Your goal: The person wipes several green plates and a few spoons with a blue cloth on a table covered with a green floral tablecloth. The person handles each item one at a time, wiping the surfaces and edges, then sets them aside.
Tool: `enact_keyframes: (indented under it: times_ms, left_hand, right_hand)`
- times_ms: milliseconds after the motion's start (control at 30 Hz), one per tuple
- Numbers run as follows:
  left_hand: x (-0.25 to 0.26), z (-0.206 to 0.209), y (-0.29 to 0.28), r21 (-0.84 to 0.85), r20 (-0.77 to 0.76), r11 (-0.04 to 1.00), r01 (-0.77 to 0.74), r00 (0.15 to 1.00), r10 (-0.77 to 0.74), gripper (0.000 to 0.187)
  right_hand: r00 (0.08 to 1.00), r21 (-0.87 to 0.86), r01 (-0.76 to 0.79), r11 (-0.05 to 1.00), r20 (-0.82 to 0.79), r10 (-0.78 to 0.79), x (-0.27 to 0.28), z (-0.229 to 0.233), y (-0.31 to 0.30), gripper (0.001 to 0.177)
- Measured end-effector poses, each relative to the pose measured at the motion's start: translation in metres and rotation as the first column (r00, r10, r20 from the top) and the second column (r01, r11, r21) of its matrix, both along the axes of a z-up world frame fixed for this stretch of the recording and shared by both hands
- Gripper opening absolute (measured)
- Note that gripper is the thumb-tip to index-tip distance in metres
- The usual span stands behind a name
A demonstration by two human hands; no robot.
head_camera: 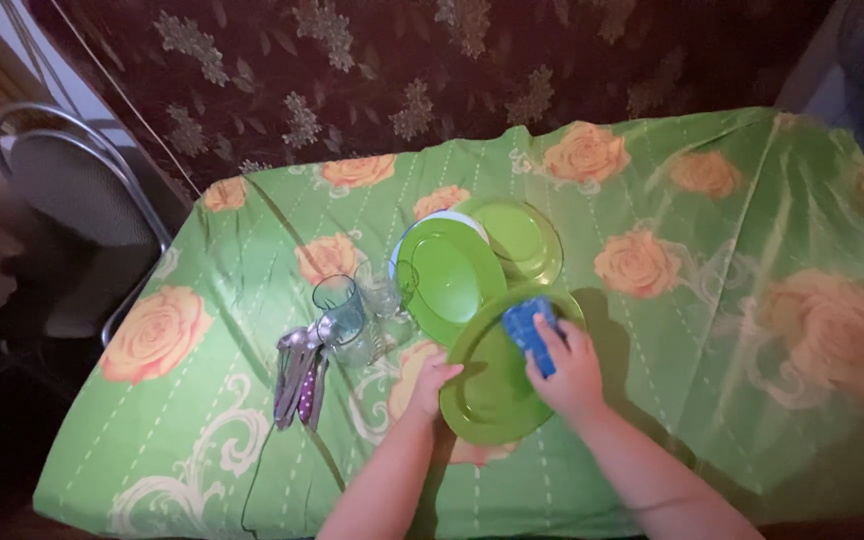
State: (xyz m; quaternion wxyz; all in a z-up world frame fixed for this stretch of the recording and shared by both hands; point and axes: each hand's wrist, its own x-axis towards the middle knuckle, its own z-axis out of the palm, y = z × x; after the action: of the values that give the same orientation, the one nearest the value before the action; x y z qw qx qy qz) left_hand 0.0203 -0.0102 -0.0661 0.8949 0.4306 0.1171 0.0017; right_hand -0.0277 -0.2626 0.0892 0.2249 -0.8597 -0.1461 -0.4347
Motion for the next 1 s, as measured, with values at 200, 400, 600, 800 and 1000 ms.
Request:
enact_keyframes:
  times_ms: [200,400,600,800,1000]
  left_hand:
    - [-0.026,0.062,-0.021,0.047,-0.079,0.999,-0.006,0.997,0.01,0.058]
    - [-0.033,0.105,-0.005,-0.158,0.163,0.955,0.25,0.961,-0.224,0.042]
    - [0.002,0.046,0.022,-0.119,0.006,0.992,-0.05,0.999,0.051,0.026]
    - [-0.023,0.099,0.023,-0.146,0.083,0.977,-0.152,0.983,0.165,0.02]
    - [-0.011,0.028,0.025,0.28,0.139,0.96,0.014,0.989,-0.055,0.029]
  right_hand:
    - [0.966,-0.149,-0.257,0.955,-0.016,0.257,-0.016,-0.01,0.026,0.065]
    - [0.84,-0.238,-0.518,0.822,-0.325,0.435,-0.026,0.011,0.019,0.077]
    - [0.905,-0.117,-0.387,0.915,-0.242,0.351,-0.005,-0.003,0.011,0.066]
    - [0.91,0.08,-0.068,0.994,-0.404,0.095,0.004,0.01,-0.013,0.073]
    - [0.989,0.014,0.147,0.989,0.011,-0.148,0.013,-0.008,-0.022,0.077]
